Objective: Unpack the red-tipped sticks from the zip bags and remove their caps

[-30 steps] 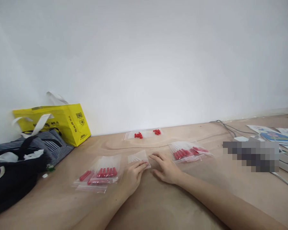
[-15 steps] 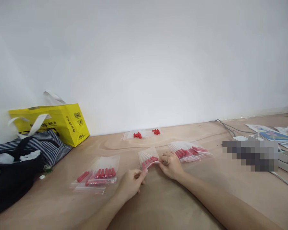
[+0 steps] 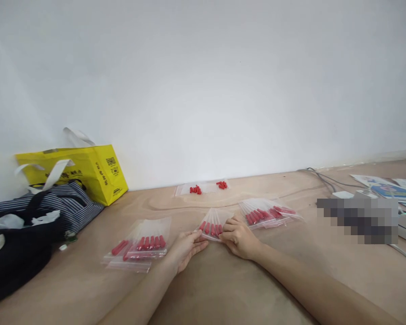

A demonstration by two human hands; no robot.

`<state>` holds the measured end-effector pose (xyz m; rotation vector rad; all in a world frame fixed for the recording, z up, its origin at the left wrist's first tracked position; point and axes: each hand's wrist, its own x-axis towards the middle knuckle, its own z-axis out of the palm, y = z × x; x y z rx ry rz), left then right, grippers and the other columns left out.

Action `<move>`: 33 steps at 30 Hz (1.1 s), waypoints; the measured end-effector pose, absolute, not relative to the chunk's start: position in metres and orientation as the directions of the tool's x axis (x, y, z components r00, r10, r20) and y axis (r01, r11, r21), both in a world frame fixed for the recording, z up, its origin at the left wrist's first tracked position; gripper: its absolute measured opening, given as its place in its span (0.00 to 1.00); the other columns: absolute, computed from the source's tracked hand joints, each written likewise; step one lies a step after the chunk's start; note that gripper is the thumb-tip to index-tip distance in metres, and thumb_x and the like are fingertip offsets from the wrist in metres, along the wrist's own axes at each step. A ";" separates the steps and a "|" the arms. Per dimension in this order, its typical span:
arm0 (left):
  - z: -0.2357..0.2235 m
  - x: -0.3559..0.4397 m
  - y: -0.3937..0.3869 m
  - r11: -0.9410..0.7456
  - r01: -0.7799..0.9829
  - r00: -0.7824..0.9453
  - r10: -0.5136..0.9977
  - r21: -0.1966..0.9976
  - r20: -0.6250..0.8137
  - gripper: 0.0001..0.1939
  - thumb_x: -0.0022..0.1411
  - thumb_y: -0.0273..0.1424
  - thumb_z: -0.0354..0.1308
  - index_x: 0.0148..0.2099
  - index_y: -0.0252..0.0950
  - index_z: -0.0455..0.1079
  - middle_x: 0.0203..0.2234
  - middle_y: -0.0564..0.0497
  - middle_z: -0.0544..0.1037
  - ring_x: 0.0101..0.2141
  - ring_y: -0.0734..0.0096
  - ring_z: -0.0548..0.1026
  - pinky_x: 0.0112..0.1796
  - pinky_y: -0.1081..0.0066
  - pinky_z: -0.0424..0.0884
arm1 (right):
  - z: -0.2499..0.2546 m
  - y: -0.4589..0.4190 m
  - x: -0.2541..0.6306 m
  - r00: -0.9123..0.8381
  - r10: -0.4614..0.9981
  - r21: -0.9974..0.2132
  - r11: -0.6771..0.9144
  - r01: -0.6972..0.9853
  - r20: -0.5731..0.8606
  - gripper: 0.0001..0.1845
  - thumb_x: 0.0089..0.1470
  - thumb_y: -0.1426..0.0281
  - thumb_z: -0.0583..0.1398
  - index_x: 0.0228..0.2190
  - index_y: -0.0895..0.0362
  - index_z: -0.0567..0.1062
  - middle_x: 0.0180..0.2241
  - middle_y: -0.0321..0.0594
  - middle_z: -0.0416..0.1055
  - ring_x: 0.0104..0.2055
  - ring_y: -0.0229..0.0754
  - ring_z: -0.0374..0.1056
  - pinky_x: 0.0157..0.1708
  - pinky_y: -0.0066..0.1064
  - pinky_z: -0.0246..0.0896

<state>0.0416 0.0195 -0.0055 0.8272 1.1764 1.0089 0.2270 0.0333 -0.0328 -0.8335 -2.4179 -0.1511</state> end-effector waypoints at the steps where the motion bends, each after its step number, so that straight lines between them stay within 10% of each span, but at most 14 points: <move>1: -0.006 0.042 0.020 0.345 -0.183 0.078 0.939 0.921 -0.336 0.09 0.55 0.22 0.54 0.23 0.30 0.69 0.21 0.49 0.74 0.26 0.75 0.73 0.41 0.70 0.70 | -0.032 0.033 0.228 -0.640 0.538 -0.090 0.799 0.594 0.549 0.13 0.52 0.75 0.51 0.21 0.56 0.71 0.23 0.37 0.68 0.29 0.37 0.58 0.33 0.31 0.45; 8: -0.011 0.043 0.016 0.275 -0.159 0.068 0.961 0.948 -0.267 0.10 0.53 0.27 0.58 0.21 0.30 0.68 0.19 0.51 0.74 0.24 0.76 0.73 0.38 0.71 0.70 | -0.024 0.021 0.213 -0.491 0.664 -0.276 0.712 0.646 0.563 0.17 0.43 0.56 0.60 0.32 0.53 0.73 0.31 0.38 0.71 0.36 0.41 0.61 0.38 0.34 0.47; 16: -0.015 0.051 0.013 0.168 -0.048 -0.029 0.985 0.985 -0.170 0.14 0.44 0.37 0.64 0.23 0.29 0.68 0.18 0.51 0.74 0.21 0.78 0.72 0.27 0.78 0.69 | -0.029 0.021 0.192 -0.332 0.807 -0.510 0.572 0.642 0.488 0.09 0.50 0.68 0.57 0.22 0.55 0.73 0.24 0.34 0.68 0.29 0.35 0.61 0.33 0.29 0.48; 33: -0.017 0.055 0.013 0.104 0.117 -0.054 0.994 0.988 -0.098 0.19 0.43 0.45 0.61 0.22 0.32 0.66 0.15 0.54 0.72 0.18 0.77 0.70 0.22 0.77 0.66 | -0.029 0.025 0.193 -0.315 0.855 -0.620 0.517 0.590 0.412 0.10 0.49 0.67 0.57 0.20 0.56 0.73 0.20 0.32 0.66 0.25 0.34 0.59 0.29 0.26 0.49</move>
